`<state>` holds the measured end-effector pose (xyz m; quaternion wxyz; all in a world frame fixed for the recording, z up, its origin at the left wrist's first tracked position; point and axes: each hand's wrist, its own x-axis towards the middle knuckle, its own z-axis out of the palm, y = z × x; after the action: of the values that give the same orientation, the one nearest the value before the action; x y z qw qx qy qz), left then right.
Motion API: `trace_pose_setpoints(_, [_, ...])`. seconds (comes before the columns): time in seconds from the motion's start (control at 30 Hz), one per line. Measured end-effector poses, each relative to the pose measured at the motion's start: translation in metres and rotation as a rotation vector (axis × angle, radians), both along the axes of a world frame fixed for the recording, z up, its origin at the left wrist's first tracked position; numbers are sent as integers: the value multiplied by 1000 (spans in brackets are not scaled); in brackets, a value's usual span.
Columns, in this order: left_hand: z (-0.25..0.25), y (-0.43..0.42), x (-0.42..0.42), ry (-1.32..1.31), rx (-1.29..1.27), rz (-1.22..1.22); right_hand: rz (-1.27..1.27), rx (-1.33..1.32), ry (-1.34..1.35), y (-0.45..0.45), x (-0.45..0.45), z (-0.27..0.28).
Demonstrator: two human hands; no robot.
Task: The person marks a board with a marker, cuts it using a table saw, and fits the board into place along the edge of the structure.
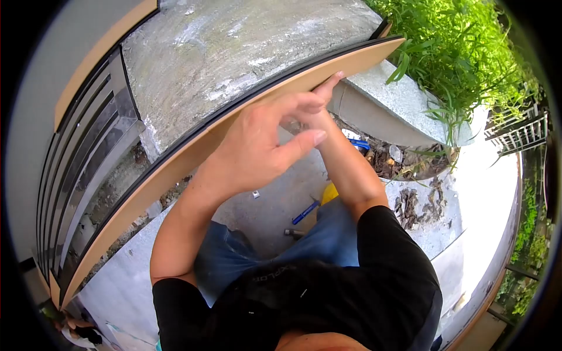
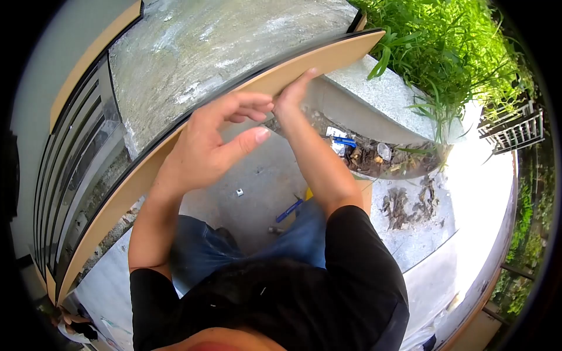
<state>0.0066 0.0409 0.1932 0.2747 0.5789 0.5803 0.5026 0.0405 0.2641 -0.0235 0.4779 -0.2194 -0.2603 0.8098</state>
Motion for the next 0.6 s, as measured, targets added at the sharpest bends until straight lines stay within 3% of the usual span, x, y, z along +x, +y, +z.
trace_pose_setpoints(0.13, [39,110,-6,384,18,212,14,-101,184,-5,-3,20])
trace_pose_setpoints(0.2, [62,160,-2,347,-102,277,-48,-143,143,-5,-3,21])
trace_pose_setpoints(0.27, [50,231,-16,441,-43,102,-149,-224,68,-7,-2,21])
trace_pose_setpoints(0.33, [42,273,-6,499,-43,256,-171,-194,93,1,-7,2])
trace_pose_setpoints(0.47, [33,317,12,581,-182,166,-178,-147,56,3,-4,5])
trace_pose_setpoints(0.6, [5,334,21,558,-60,193,-234,-198,26,-1,-2,19])
